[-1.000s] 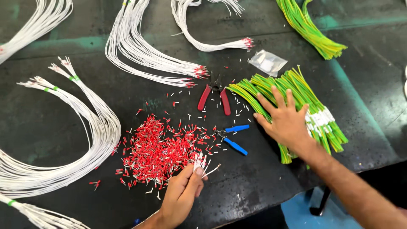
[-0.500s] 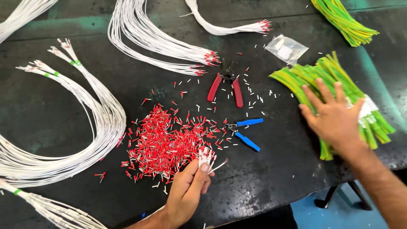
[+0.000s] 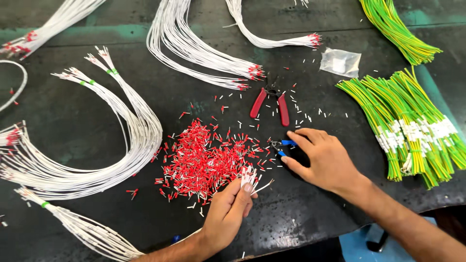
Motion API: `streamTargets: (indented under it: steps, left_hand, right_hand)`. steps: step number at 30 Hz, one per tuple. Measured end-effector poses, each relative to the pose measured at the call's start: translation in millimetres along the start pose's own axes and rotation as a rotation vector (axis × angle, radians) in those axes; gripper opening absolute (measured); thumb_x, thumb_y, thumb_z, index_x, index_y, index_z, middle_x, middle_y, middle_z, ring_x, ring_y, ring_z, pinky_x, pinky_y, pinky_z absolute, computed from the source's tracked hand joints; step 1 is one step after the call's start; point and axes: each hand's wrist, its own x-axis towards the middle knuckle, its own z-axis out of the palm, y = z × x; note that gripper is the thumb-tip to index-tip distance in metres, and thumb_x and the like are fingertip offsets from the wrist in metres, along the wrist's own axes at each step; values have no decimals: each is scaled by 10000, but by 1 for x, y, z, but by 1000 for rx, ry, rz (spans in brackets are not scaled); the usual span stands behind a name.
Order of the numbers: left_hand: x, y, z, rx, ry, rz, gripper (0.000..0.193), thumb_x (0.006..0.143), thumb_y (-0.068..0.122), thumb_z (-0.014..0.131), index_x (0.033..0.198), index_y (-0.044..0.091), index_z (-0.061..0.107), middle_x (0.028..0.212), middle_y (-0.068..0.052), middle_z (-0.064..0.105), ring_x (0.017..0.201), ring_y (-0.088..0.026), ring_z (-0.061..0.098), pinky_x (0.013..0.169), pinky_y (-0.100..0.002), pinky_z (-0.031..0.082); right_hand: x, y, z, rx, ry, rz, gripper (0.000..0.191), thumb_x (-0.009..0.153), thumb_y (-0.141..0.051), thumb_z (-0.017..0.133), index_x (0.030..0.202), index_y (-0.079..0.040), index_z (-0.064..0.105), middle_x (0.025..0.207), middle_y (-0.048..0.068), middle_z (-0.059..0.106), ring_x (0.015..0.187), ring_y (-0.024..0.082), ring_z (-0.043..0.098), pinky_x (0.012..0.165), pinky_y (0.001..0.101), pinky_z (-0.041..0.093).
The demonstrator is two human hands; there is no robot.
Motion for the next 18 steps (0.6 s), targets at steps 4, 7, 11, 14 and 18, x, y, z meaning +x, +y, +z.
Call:
streamTargets:
  steps: [4,7,11,14,18]
  left_hand:
    - [0,0,-1,30,-12,-7,295,1078,229,470,940,12,615,583,6,507,535,-59,464,506,-270,400]
    - [0,-4,0,19,-31,-12,315,1087,239,471,923,1,597,578,2,492,531,-64,461,508,-275,405]
    - [0,-7,1,-19,-26,10,347,1107,240,484,885,-18,550,589,-2,484,543,-70,447,514,-281,412]
    - [1,-3,2,31,-19,-8,333,1086,252,463,912,2,598,578,6,495,532,-64,465,507,-272,408]
    - [0,5,-1,15,5,10,314,1079,243,468,929,5,608,588,10,498,542,-61,452,503,-272,389]
  right_hand:
    - [3,-18,-3,-136,52,-41,484,785,-341,742,1174,-56,694,1106,128,690,1021,310,655,910,448,478]
    - [-7,-24,-13,-189,15,31,443,732,-373,757,1060,-77,718,1064,106,696,1006,291,657,904,446,481]
    - [1,-22,-22,-194,3,141,406,755,-446,767,963,-99,740,988,68,723,901,276,685,780,439,509]
    - [40,-11,-6,-139,70,270,422,896,-487,714,1020,-84,723,918,95,732,820,314,717,654,434,561]
    - [90,10,28,-129,-93,375,397,940,-431,657,912,-35,652,780,168,724,698,388,717,622,503,567]
